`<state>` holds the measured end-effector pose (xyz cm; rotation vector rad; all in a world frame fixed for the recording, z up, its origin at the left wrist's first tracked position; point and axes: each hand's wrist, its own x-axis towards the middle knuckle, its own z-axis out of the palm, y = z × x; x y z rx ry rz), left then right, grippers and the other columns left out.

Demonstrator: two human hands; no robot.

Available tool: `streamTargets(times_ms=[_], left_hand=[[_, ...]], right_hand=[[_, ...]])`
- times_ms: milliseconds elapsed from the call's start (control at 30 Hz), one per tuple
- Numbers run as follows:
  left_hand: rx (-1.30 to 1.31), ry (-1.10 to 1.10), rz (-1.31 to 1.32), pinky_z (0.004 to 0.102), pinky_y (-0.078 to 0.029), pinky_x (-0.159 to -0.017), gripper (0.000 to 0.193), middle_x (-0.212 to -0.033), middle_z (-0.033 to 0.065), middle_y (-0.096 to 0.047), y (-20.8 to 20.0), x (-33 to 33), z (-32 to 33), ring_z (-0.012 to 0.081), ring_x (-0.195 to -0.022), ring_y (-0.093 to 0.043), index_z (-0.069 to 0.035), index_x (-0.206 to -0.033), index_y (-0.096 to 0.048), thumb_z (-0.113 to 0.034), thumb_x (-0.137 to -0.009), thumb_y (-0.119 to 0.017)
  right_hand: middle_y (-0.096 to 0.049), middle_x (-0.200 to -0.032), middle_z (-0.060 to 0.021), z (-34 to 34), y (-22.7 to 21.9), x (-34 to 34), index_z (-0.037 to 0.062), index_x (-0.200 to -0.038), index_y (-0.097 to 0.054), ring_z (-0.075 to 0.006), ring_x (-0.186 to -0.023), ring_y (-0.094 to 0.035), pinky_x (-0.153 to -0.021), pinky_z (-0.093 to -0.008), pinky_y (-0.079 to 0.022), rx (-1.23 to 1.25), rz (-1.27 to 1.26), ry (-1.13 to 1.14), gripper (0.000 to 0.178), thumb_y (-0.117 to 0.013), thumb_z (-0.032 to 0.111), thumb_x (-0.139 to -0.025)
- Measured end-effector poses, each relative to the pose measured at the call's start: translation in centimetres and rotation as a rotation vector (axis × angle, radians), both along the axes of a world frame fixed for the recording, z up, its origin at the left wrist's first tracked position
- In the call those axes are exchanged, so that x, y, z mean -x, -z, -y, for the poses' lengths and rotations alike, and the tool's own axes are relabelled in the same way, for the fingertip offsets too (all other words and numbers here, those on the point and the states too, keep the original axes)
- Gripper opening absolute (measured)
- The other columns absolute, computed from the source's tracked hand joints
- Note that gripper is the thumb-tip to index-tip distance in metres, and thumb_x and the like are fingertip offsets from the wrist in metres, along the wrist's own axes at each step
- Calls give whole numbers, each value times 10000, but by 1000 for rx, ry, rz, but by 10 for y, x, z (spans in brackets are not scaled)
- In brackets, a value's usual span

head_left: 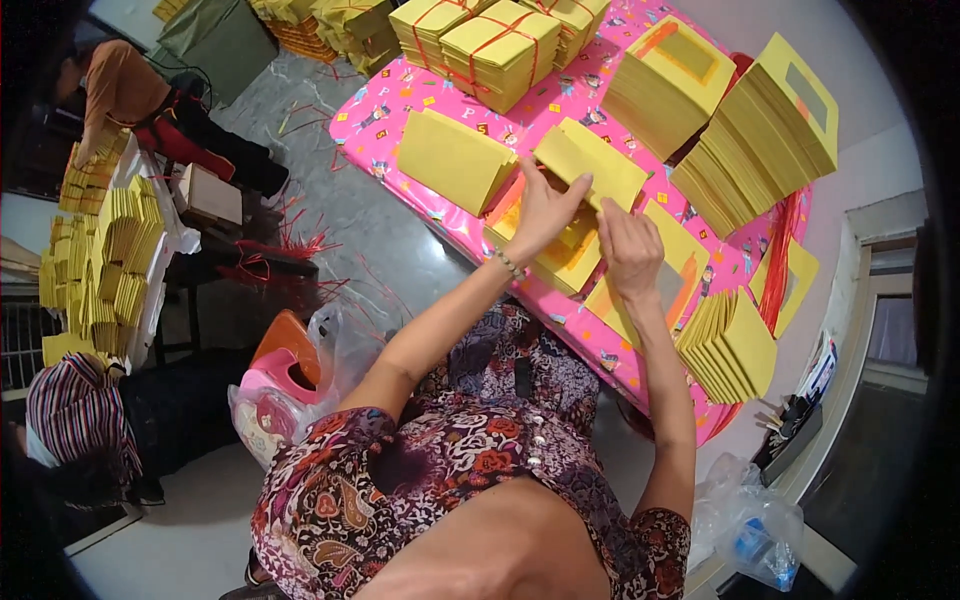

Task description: Folding and stacking sheets of joss paper at a work table.

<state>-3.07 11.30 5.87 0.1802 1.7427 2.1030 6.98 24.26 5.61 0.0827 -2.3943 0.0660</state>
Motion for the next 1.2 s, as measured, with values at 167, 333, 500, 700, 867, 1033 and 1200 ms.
streamTargets(times_ms=[167,333,500,700,867,1033,1200], left_hand=[[-184,-170,-240,285,-554,-802,516,-1145,155,-607,12,-1,23,192,-997,-654,25,-1264,-334,-47,-877,-668],[-290,-323,-298,284,-567,-791,475,-1131,103,-628,-29,20,108,175,-1005,-655,-14,-1302,-411,17,-895,-653],[-337,-370,-54,354,-538,-864,460,-1199,56,-620,2,59,185,183,-1028,-644,-72,-1333,-454,-91,-909,-631],[-375,-460,121,314,-544,-735,442,-1135,58,-646,27,70,195,161,-907,-659,-77,-1296,-483,-55,-888,-652],[-275,-340,126,322,-584,-730,479,-1135,77,-662,61,90,193,203,-934,-688,-65,-1293,-486,-19,-867,-700],[-204,-275,121,333,-588,-736,417,-1118,92,-666,61,96,167,206,-945,-685,-45,-1277,-496,-20,-905,-682],[-64,-262,74,310,-601,-729,428,-1102,108,-675,73,98,167,204,-944,-701,-4,-1289,-499,-15,-905,-687]], right_hand=[[-721,-1100,-73,18,-11,-14,75,-1133,-700,-214,-995,-684,-931,-420,-491,133,37,-157,248,-694,176,-906],[-708,-1111,-77,30,-30,1,68,-1131,-689,-239,-1001,-673,-925,-417,-492,210,-58,-192,235,-672,134,-906],[-688,-1042,-87,52,-25,56,73,-1098,-687,-276,-956,-651,-909,-419,-490,268,88,-392,225,-665,98,-876],[-665,-1015,-91,73,5,125,61,-968,-691,-295,-1118,-592,-1024,-479,-420,43,156,-522,138,-660,131,-853],[-678,-1033,-126,69,22,147,61,-878,-723,-317,-1172,-578,-1092,-558,-344,-33,503,-357,160,-617,180,-868],[-661,-1070,-148,64,26,152,55,-970,-692,-334,-1211,-550,-1113,-622,-287,-67,818,-230,211,-528,180,-924],[-655,-1087,-171,60,24,149,42,-1001,-677,-343,-1214,-544,-1117,-637,-271,58,777,-265,253,-472,179,-944]])
